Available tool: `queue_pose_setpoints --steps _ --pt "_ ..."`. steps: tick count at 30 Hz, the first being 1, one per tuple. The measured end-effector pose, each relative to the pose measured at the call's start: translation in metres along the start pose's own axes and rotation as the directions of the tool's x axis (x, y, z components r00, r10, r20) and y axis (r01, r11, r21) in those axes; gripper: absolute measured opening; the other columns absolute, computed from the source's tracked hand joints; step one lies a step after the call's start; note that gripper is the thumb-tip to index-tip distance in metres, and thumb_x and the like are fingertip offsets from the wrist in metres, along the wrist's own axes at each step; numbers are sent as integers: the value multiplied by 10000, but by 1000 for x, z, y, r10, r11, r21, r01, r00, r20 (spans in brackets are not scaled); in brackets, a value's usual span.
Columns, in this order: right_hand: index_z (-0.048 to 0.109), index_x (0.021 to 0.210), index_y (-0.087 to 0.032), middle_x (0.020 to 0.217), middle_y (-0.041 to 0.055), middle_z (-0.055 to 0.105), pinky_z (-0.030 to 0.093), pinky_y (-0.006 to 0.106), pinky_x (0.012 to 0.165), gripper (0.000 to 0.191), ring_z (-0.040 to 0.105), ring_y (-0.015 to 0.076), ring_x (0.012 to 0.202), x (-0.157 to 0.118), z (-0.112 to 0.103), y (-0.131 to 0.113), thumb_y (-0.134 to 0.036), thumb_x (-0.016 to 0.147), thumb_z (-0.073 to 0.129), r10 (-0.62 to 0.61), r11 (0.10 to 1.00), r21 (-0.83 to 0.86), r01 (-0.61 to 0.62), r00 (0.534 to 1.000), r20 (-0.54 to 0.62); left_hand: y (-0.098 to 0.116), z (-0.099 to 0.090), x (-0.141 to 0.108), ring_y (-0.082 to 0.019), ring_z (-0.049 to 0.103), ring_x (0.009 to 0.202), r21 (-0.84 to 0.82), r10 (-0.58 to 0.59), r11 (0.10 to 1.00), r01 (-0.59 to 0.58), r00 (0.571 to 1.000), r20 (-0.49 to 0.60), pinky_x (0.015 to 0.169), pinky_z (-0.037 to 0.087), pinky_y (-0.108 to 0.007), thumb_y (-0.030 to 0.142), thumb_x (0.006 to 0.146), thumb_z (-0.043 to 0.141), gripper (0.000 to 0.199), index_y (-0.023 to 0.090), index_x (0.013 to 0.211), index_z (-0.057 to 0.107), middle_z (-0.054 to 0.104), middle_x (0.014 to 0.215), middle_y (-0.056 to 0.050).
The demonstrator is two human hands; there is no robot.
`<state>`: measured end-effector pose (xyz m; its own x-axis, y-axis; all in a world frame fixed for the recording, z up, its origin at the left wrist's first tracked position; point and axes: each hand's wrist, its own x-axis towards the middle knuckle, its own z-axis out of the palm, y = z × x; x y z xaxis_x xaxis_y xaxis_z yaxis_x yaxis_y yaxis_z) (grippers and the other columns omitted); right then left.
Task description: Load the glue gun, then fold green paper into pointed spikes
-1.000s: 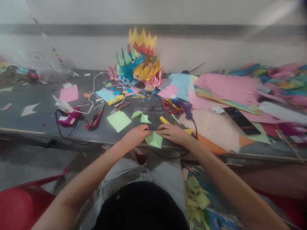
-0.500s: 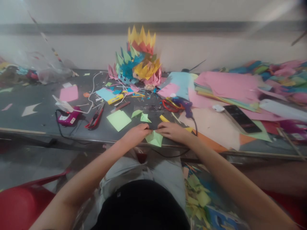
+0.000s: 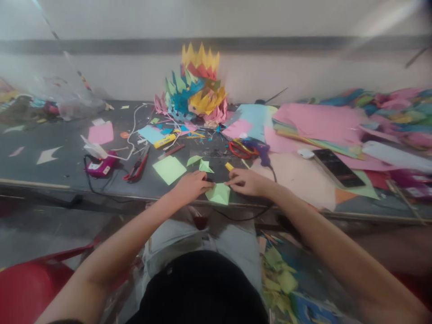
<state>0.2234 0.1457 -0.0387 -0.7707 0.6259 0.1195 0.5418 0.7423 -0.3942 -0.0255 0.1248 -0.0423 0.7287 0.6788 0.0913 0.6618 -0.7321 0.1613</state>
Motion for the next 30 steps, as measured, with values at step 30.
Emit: queue_pose_setpoints --steps 30 --pt "683 928 -218 991 73 651 477 325 818 256 591 181 926 -19 30 -26 -292 901 440 58 997 53 -49 980 -193 18 21 9 -150 575 821 -532 -98 847 -15 978 -184 760 438 -251 258 776 653 96 170 744 675 613 828 -27"
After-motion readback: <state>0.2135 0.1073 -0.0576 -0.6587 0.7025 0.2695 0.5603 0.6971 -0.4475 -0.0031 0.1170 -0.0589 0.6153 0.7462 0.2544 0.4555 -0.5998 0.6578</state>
